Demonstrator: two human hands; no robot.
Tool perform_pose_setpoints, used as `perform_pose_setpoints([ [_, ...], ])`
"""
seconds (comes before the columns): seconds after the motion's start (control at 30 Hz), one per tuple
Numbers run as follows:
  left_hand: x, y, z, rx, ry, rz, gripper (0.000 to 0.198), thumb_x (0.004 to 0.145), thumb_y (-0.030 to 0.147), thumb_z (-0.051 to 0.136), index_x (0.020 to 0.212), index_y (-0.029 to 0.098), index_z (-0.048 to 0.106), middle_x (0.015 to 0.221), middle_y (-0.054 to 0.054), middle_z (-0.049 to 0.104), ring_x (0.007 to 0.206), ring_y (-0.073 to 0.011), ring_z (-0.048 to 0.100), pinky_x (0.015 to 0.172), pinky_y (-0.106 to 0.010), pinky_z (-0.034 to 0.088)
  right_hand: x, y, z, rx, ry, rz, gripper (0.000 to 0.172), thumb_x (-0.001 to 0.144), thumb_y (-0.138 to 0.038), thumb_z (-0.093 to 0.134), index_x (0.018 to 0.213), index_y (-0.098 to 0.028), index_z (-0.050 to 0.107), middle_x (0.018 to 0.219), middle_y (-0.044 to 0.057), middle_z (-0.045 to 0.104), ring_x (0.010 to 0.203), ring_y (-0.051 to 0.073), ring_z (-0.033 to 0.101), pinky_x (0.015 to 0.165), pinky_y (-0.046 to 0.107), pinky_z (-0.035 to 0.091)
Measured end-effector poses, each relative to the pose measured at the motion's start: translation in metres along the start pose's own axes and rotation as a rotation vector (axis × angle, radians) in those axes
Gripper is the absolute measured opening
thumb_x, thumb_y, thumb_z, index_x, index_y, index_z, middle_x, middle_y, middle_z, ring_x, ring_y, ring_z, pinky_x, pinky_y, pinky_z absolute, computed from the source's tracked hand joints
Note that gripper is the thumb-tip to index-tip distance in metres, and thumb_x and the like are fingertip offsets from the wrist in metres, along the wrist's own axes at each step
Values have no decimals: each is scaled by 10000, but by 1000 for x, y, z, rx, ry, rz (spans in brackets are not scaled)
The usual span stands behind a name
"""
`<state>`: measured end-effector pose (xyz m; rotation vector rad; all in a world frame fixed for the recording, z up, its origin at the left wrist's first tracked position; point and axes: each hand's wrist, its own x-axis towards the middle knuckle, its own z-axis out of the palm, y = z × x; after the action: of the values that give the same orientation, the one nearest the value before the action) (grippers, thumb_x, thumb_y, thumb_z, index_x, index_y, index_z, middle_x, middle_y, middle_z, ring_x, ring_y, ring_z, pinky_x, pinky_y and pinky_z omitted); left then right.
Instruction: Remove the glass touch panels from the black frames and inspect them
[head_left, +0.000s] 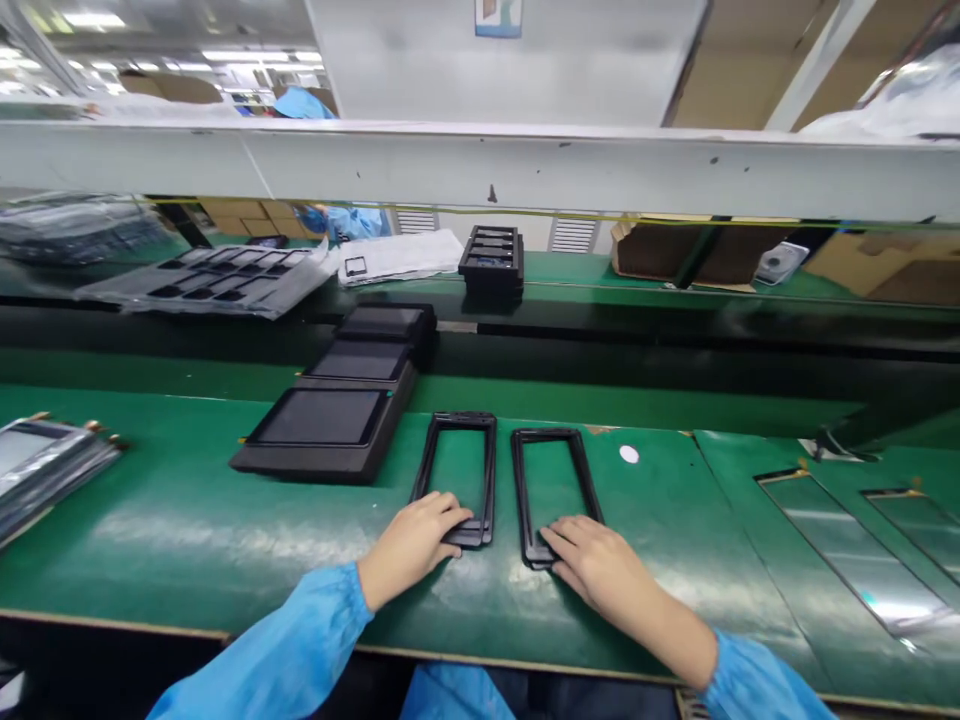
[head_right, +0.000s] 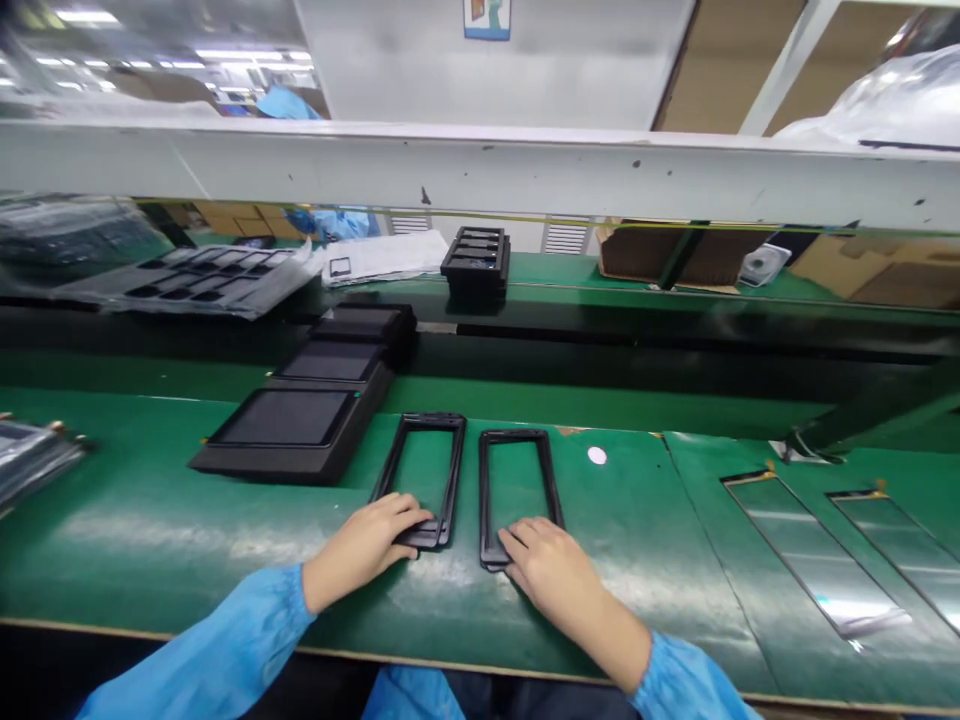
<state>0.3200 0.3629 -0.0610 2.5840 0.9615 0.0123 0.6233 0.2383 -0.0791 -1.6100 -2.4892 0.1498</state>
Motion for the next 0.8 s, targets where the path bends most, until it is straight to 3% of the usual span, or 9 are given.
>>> perform_pose_setpoints([
  [0.07,6,2,1,-1,10,11,440,862,158,806,1286,247,730,1186,-89,732,1135,-317,674,985,-422,535,4,-3,12,-4,11,40,316,961,-119,688,1270,-158,738,1173,138,811,1050,287,775,901,396,651],
  [0.23,8,9,-12,13,30,17,584,810,261,858,1373,228,704,1267,-112,726,1169,-338,689,1006,-439,561,21,0,23,40,81,93,271,976,-135,688,1237,-175,749,1171,122,814,1018,266,780,875,360,641],
  [0.33,9,18,-29,-115,201,-5,491,900,359,754,1369,217,721,1362,-129,701,1238,-339,665,1085,-466,524,22,-1,23,83,125,107,234,976,-150,692,1195,-186,765,1208,118,808,1009,259,785,874,355,636],
  [0.4,17,25,-39,-305,330,-44,369,957,369,665,1276,226,783,1298,-119,734,1208,-325,674,1106,-483,502,21,-2,24,112,152,122,232,983,-156,686,1196,-201,767,1229,111,803,1021,252,784,871,341,629],
  [0.57,64,37,-43,-700,411,-127,308,870,405,748,1109,235,841,1201,-99,790,1139,-310,709,1083,-484,528,17,-5,19,165,227,195,183,974,-149,703,1135,-205,768,1077,80,815,952,258,786,812,339,623],
  [0.7,106,49,-39,-950,410,-186,450,838,499,780,1139,164,785,1160,-168,813,1091,-319,755,943,-485,616,6,-14,11,181,318,208,172,984,-142,689,1114,-227,763,1018,61,797,922,238,770,816,330,615],
  [0.8,121,69,-43,-1166,383,-191,502,848,570,774,1092,133,752,1077,-193,818,912,-270,790,812,-417,649,-15,-28,9,177,368,165,154,988,-181,699,1100,-259,770,987,41,797,877,214,759,786,301,611],
])
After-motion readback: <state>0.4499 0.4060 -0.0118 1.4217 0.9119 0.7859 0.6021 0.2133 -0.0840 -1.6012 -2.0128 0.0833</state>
